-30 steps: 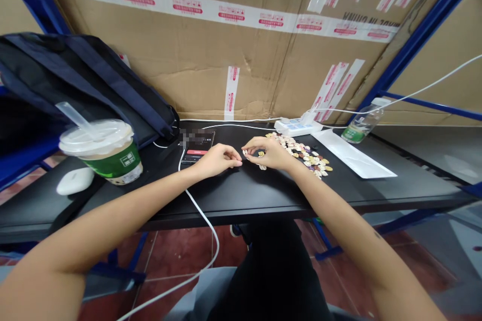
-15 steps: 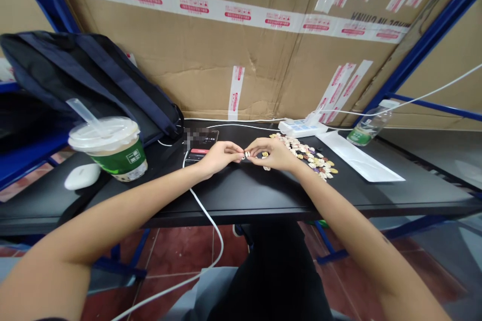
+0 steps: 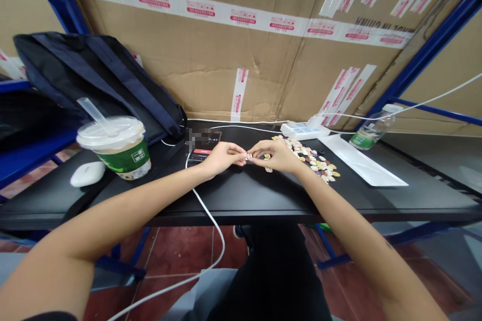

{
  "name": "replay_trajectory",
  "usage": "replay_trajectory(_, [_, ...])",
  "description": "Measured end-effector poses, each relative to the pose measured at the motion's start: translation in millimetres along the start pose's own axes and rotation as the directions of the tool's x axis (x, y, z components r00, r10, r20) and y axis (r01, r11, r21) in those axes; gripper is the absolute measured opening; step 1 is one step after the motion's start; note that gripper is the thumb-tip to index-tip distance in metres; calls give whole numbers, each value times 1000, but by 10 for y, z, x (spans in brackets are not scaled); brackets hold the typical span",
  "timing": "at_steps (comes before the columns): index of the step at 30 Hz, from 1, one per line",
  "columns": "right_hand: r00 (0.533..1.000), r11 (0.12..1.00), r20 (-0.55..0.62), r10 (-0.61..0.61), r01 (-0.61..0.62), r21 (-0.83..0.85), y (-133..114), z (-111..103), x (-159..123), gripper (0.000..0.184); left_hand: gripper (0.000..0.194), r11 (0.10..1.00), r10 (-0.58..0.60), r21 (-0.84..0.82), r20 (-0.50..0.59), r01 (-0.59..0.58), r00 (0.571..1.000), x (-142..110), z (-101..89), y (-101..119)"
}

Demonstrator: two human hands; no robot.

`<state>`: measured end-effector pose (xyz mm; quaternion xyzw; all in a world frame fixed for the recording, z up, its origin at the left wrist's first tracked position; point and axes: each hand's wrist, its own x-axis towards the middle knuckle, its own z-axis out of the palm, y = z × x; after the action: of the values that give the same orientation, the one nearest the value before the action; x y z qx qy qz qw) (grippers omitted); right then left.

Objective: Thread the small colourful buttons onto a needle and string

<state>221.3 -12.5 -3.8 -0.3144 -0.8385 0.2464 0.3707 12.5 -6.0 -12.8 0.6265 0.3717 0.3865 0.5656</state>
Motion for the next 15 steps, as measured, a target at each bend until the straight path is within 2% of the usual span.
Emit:
replay_trajectory(4, [999, 1000, 46, -14, 13, 13, -4, -11, -5, 29, 18, 1000, -22, 5, 4, 22, 1000, -8, 6, 7])
replay_trajectory(9, [1000, 1000, 9, 7, -7, 27, 23, -10, 0, 28, 13, 998, -66, -23, -6, 66, 998, -17, 17, 11])
replay_trajectory(15, [999, 999, 53, 6, -7, 33, 24, -15, -3, 29, 22, 988, -109, -105, 19, 110, 994, -16, 23, -23])
